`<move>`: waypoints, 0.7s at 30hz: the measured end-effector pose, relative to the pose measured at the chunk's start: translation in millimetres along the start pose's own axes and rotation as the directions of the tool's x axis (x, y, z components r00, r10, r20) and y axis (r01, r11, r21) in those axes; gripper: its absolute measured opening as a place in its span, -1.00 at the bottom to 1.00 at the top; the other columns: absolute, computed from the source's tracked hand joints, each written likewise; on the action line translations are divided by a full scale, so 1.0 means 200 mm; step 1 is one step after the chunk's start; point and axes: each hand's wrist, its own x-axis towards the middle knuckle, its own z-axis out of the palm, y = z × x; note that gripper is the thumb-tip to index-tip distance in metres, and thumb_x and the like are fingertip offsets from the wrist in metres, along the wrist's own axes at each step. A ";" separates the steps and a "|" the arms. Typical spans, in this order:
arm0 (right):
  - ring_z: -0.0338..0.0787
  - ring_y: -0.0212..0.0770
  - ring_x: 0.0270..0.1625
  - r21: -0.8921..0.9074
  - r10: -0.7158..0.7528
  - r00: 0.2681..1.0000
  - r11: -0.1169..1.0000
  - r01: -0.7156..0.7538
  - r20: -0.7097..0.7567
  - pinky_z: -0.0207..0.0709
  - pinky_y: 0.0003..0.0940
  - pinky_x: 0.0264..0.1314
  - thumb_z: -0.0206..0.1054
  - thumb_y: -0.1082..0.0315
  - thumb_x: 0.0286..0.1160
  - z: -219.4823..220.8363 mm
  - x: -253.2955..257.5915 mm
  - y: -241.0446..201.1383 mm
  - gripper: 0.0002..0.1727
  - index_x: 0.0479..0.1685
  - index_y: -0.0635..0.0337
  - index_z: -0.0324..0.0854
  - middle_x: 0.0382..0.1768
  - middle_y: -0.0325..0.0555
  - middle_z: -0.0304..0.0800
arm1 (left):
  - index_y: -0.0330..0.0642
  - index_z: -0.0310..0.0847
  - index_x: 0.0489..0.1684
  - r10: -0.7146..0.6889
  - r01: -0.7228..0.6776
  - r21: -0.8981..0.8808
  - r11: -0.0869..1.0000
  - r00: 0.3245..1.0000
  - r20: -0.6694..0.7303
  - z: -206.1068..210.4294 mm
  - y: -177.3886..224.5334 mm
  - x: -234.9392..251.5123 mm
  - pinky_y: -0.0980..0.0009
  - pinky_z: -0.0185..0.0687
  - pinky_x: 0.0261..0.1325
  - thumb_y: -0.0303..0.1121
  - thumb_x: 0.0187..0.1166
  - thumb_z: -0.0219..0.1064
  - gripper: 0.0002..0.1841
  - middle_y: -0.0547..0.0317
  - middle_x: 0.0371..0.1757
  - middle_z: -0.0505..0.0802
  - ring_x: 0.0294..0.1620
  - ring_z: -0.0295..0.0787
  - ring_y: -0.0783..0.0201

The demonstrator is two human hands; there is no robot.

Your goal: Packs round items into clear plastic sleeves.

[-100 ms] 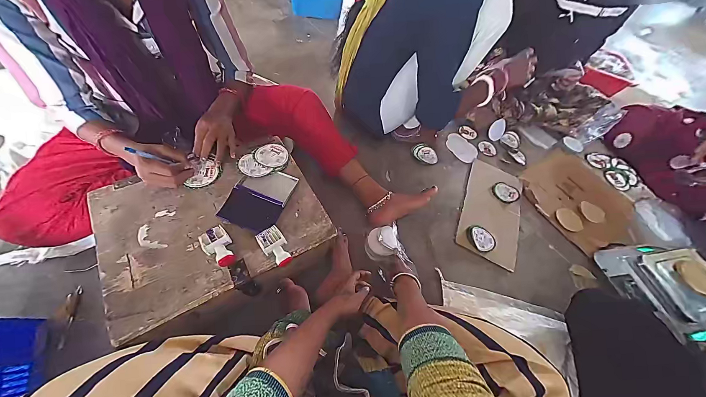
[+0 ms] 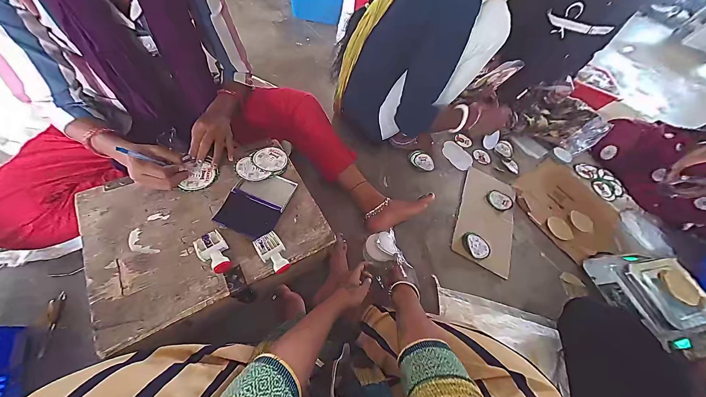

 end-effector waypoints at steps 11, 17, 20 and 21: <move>0.67 0.02 0.36 0.122 0.113 0.990 0.987 -0.103 -0.080 0.51 -0.14 0.45 0.21 0.37 0.77 0.04 -0.16 -0.13 -0.57 0.49 0.45 0.46 0.39 0.29 0.62 | -0.13 0.06 0.89 -0.141 0.141 0.271 0.952 0.990 -0.020 -0.09 0.11 0.52 -0.29 -0.54 0.86 -0.26 0.81 0.06 -0.37 -0.13 0.89 0.17 0.92 -0.03 -0.03; 0.61 0.18 0.53 -0.136 0.031 0.999 0.990 -0.034 -0.022 0.36 0.13 0.63 0.22 0.02 0.78 0.03 -0.09 -0.16 -0.43 0.44 0.38 0.59 0.43 0.30 0.66 | -0.26 0.33 0.71 -0.270 0.267 0.283 0.921 0.962 -0.030 -0.06 0.09 0.62 -0.15 0.13 0.77 -0.10 0.84 0.08 -0.43 -0.24 0.66 0.52 0.74 0.36 -0.14; 0.46 0.24 0.66 -0.293 0.039 0.999 0.956 -0.027 0.035 0.19 0.18 0.73 0.07 -0.02 0.85 0.01 -0.10 -0.18 -0.36 0.51 0.43 0.52 0.53 0.37 0.55 | -0.36 0.37 0.63 -0.331 0.318 0.315 0.894 0.944 -0.013 -0.07 0.11 0.60 -0.15 0.20 0.72 0.02 0.87 0.01 -0.38 -0.30 0.59 0.58 0.69 0.43 -0.16; 0.44 0.25 0.67 -0.357 0.025 0.998 0.934 -0.004 0.055 0.17 0.19 0.74 0.02 -0.02 0.87 -0.01 -0.10 -0.19 -0.35 0.52 0.44 0.51 0.55 0.37 0.53 | -0.37 0.38 0.62 -0.334 0.320 0.303 0.898 0.943 -0.008 -0.07 0.11 0.60 -0.13 0.19 0.73 0.01 0.88 -0.02 -0.38 -0.31 0.60 0.57 0.69 0.42 -0.16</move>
